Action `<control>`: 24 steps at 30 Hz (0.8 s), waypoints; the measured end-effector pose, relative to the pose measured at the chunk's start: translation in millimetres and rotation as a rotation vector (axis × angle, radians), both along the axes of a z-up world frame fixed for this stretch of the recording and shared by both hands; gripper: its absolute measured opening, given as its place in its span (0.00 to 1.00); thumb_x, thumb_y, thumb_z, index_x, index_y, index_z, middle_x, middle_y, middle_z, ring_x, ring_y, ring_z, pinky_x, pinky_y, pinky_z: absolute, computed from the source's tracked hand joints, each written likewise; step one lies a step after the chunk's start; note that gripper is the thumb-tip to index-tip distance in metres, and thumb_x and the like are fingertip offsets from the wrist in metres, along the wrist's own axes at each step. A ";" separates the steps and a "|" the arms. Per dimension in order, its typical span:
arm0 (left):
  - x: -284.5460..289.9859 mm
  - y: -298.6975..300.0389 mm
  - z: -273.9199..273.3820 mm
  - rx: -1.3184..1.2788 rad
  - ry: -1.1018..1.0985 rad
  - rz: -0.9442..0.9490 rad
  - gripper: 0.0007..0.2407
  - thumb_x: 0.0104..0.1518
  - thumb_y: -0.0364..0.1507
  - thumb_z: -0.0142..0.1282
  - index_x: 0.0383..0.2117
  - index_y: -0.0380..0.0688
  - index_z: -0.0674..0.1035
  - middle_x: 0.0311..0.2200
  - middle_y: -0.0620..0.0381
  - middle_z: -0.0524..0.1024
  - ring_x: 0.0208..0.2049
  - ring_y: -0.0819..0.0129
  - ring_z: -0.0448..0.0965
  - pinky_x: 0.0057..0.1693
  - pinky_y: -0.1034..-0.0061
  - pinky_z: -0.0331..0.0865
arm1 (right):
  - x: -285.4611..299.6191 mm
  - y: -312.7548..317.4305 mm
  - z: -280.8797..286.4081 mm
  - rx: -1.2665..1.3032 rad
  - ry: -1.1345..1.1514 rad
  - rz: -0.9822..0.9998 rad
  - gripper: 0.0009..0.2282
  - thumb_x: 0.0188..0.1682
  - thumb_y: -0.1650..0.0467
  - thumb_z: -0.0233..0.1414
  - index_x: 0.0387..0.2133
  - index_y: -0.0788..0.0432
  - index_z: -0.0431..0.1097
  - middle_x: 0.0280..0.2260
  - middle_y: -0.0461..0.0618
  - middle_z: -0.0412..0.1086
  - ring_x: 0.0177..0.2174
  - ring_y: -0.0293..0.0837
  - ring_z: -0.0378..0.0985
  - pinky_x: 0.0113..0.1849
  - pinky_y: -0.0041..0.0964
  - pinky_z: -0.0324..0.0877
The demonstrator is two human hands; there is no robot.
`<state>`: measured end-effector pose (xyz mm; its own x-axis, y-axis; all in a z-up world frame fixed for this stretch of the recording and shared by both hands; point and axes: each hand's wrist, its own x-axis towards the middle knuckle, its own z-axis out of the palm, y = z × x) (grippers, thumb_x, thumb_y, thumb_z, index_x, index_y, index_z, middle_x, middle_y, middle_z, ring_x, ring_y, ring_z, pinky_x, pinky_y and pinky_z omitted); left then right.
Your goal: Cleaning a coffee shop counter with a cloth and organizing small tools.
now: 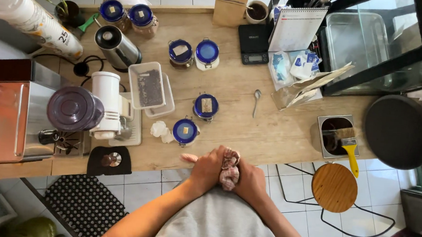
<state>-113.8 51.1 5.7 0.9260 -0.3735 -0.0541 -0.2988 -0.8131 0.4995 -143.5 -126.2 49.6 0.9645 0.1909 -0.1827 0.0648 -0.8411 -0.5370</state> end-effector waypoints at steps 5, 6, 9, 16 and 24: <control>9.2 0.4 30.5 -0.189 -0.187 -0.079 0.14 0.57 0.24 0.52 0.50 0.38 0.70 0.43 0.40 0.72 0.45 0.41 0.76 0.53 0.58 0.72 | 8.4 2.3 -46.1 0.848 0.394 -0.205 0.17 0.44 0.72 0.58 0.49 0.52 0.71 0.39 0.49 0.79 0.40 0.50 0.81 0.46 0.52 0.74; 9.6 1.4 33.3 -0.190 -0.189 -0.081 0.14 0.57 0.24 0.52 0.50 0.38 0.70 0.43 0.40 0.72 0.45 0.41 0.76 0.53 0.58 0.72 | 9.0 -3.7 -47.8 0.847 0.390 -0.207 0.17 0.44 0.72 0.58 0.49 0.52 0.71 0.39 0.49 0.79 0.40 0.50 0.81 0.46 0.52 0.74; 12.2 1.9 40.7 -0.550 0.042 -0.018 0.23 0.57 0.23 0.52 0.60 0.33 0.66 0.50 0.36 0.70 0.54 0.38 0.72 0.62 0.61 0.66 | 12.8 -18.6 -49.9 0.958 0.726 -0.485 0.17 0.55 0.55 0.46 0.41 0.54 0.73 0.25 0.50 0.69 0.25 0.47 0.76 0.31 0.42 0.75; 22.2 -18.1 53.2 -0.492 0.076 0.007 0.21 0.58 0.33 0.54 0.58 0.40 0.70 0.45 0.44 0.74 0.48 0.44 0.78 0.57 0.61 0.72 | 34.6 -42.9 -39.5 0.643 0.346 -0.037 0.13 0.55 0.68 0.43 0.43 0.65 0.70 0.33 0.69 0.75 0.36 0.57 0.76 0.41 0.59 0.71; 50.4 -59.9 83.3 -0.228 -0.005 -0.062 0.10 0.59 0.28 0.50 0.46 0.51 0.74 0.35 0.59 0.75 0.39 0.61 0.83 0.44 0.70 0.78 | 54.2 -75.5 -28.4 0.212 -0.083 0.100 0.07 0.41 0.62 0.58 0.32 0.44 0.74 0.27 0.43 0.77 0.33 0.56 0.81 0.33 0.49 0.74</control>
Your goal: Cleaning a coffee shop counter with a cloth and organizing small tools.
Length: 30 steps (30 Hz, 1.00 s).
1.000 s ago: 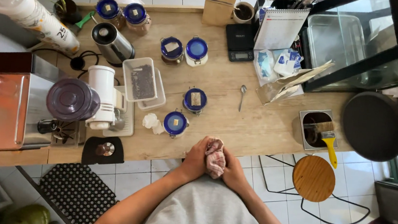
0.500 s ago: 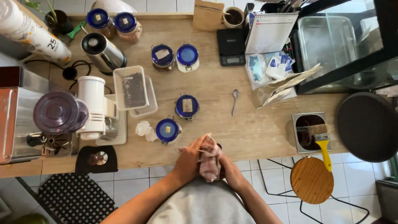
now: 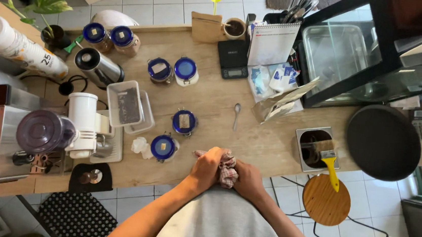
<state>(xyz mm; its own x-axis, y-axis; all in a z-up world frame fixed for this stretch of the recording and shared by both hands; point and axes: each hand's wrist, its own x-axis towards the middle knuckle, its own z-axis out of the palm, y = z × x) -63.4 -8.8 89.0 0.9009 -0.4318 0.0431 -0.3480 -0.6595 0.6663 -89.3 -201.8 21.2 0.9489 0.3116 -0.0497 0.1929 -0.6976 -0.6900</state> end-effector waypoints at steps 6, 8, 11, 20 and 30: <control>16.1 -21.1 -19.5 -0.071 -0.205 0.032 0.11 0.57 0.27 0.54 0.45 0.47 0.75 0.39 0.53 0.72 0.46 0.54 0.76 0.53 0.66 0.74 | 18.5 -11.5 14.3 0.275 0.154 -0.105 0.13 0.43 0.64 0.62 0.40 0.54 0.76 0.34 0.56 0.79 0.41 0.62 0.80 0.40 0.55 0.74; 20.0 -25.3 -4.7 -0.149 -0.092 0.087 0.16 0.58 0.28 0.51 0.53 0.42 0.72 0.44 0.47 0.73 0.51 0.48 0.75 0.58 0.62 0.71 | 25.2 -14.8 1.0 0.883 0.620 -0.318 0.09 0.57 0.71 0.49 0.46 0.58 0.75 0.30 0.39 0.71 0.29 0.34 0.77 0.34 0.34 0.78; 24.7 -30.8 -4.9 -0.140 -0.014 0.064 0.15 0.61 0.40 0.43 0.43 0.42 0.74 0.37 0.47 0.72 0.44 0.46 0.76 0.52 0.57 0.71 | 34.9 -29.7 48.2 0.795 0.548 -0.238 0.15 0.61 0.65 0.45 0.26 0.57 0.73 0.18 0.41 0.61 0.22 0.35 0.63 0.26 0.30 0.62; 40.3 -53.5 -34.7 -0.038 0.056 0.095 0.12 0.60 0.32 0.50 0.47 0.45 0.76 0.35 0.50 0.79 0.41 0.50 0.83 0.47 0.64 0.77 | 55.1 -72.9 8.8 0.570 0.283 0.184 0.16 0.39 0.70 0.65 0.38 0.67 0.74 0.30 0.61 0.73 0.33 0.50 0.76 0.38 0.49 0.74; 31.5 -85.2 -67.4 0.163 0.007 0.151 0.15 0.55 0.27 0.52 0.49 0.45 0.70 0.33 0.51 0.77 0.36 0.49 0.84 0.43 0.59 0.78 | 75.2 -91.0 4.6 -0.068 -0.034 0.132 0.03 0.41 0.67 0.56 0.27 0.48 0.71 0.30 0.41 0.73 0.30 0.53 0.80 0.31 0.44 0.75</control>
<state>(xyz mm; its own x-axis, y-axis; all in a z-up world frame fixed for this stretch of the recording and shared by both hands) -31.9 -94.0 21.6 0.9559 -0.2929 -0.0230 -0.2327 -0.8028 0.5490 -14.1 -292.7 25.8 0.9014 0.4307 -0.0437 0.3082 -0.7093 -0.6340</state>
